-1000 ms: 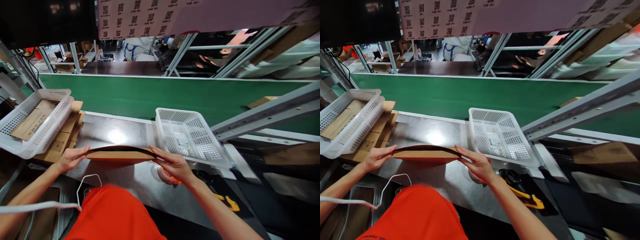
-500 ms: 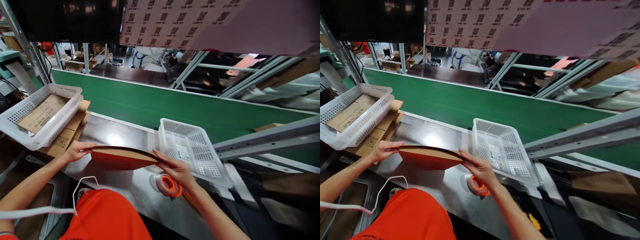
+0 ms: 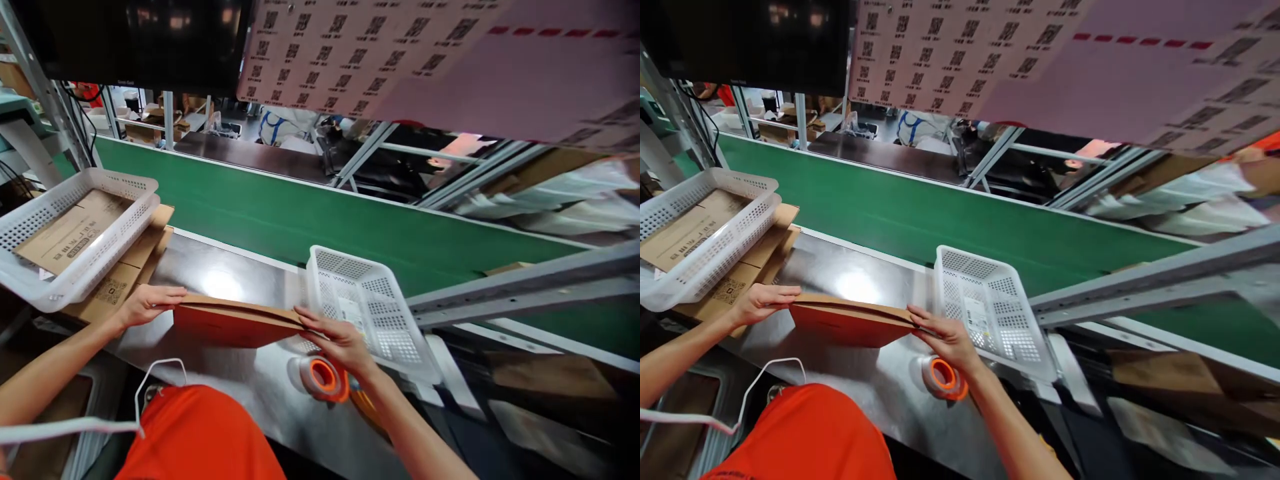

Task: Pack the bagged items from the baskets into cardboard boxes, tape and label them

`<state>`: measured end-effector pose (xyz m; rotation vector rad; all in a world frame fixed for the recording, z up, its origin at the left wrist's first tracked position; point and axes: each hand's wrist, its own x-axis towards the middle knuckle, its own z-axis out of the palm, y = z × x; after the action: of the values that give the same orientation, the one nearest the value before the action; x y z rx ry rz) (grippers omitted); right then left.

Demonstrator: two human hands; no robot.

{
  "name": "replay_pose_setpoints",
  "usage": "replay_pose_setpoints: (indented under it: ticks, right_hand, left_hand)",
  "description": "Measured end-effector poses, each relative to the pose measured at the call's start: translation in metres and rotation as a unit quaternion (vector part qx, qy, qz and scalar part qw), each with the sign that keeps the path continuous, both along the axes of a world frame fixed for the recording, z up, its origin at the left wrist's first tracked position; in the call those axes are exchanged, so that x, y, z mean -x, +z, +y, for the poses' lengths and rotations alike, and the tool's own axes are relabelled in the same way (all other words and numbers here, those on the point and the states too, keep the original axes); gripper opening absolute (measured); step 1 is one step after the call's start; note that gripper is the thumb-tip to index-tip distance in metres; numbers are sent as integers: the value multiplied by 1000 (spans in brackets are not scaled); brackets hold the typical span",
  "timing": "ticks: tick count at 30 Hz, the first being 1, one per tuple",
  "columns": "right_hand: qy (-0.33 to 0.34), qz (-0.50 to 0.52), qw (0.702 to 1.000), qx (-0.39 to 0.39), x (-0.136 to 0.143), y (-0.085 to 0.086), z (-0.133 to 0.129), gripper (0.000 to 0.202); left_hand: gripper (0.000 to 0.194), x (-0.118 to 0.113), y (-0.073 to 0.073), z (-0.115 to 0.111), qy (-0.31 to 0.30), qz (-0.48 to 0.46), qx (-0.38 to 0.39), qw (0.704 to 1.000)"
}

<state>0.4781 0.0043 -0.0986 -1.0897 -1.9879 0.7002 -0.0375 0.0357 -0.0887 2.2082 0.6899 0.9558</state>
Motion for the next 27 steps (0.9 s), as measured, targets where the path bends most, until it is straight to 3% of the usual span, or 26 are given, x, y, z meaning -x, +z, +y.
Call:
replay_pose_setpoints:
  ticks: [4, 10, 16, 20, 24, 27]
  right_hand:
    - [2, -3, 1000, -18, 2, 0, -8, 25]
    - [-8, -44, 995, -91, 9, -4, -16, 32]
    - [-37, -47, 983, -171, 17, -18, -18, 35]
    - [-46, -47, 978, -198, 21, -24, -21, 41]
    - [-60, -56, 975, -207, 22, -23, -20, 40]
    - [-63, -76, 973, -208, 22, -20, -17, 29]
  left_hand:
    - [36, 1, 7, 1, -23, 25, -35, 999]
    - [19, -7, 25, 10, -87, 92, -67, 990]
    - [21, -13, 19, 9, -56, 35, -176, 982]
    - [8, -38, 23, 7, -24, 165, -215, 962]
    - [44, -61, 25, 10, -31, 307, -225, 924]
    - [63, -65, 24, 9, -42, 324, -198, 924]
